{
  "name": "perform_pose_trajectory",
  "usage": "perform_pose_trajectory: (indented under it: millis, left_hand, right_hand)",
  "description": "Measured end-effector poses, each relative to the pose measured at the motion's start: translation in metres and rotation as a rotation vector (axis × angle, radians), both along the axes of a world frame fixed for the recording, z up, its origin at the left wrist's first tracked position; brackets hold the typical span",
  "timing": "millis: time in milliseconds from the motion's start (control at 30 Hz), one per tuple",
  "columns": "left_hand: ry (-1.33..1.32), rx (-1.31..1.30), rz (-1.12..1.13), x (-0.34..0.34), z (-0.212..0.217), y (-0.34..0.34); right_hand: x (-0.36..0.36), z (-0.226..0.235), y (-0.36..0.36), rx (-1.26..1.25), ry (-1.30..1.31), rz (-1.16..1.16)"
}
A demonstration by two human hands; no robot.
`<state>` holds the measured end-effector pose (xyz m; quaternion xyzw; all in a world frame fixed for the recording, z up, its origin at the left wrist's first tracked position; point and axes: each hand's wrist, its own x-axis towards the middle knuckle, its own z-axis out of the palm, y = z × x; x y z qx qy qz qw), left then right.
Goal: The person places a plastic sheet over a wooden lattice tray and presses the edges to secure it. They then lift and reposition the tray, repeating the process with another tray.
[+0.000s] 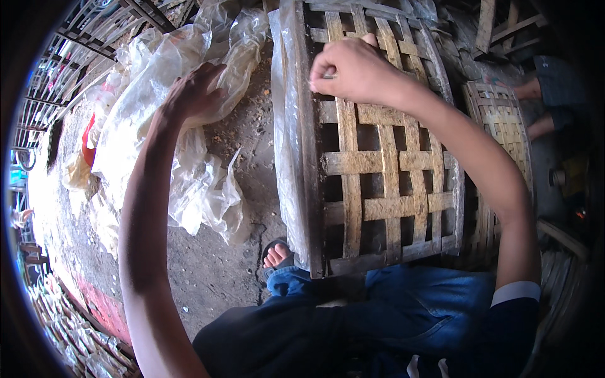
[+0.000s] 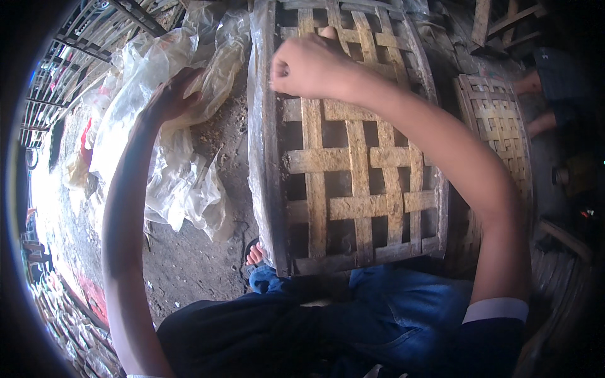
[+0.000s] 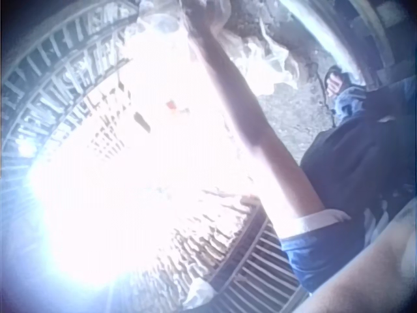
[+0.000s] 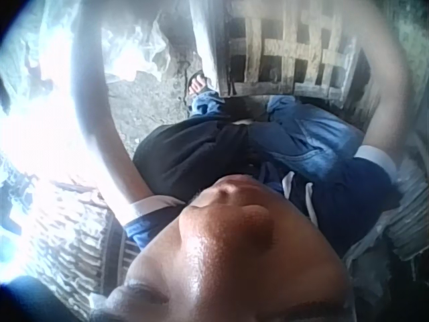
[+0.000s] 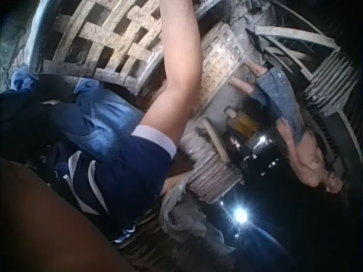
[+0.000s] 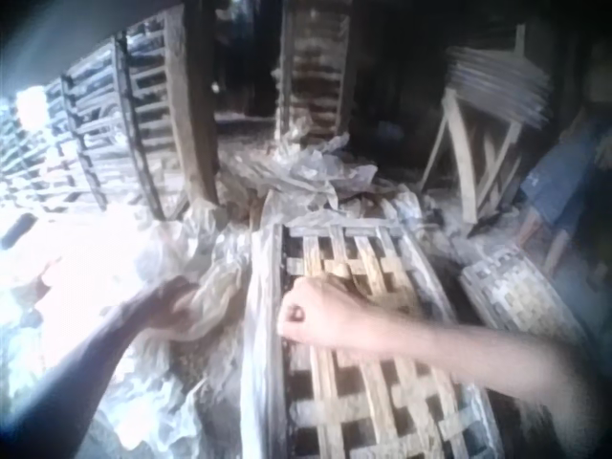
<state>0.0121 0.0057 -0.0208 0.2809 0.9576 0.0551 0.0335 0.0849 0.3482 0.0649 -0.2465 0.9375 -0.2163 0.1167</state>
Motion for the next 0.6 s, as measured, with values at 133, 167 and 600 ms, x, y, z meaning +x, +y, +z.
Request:
perform_pose_trajectory:
  millis: [133, 167, 600]
  left_hand:
    - [0.006, -0.019, 0.036, -0.005, -0.007, -0.017]
    - [-0.001, -0.014, 0.045, -0.004, -0.006, -0.018]
    - [-0.137, 0.346, 0.112, 0.020, 0.018, 0.053]
  right_hand:
    - [0.038, 0.015, -0.028, -0.391, -0.145, 0.140]
    - [0.042, 0.007, -0.032, -0.361, -0.051, 0.208]
    - [0.051, -0.070, 0.050, -0.198, 0.305, 0.012]
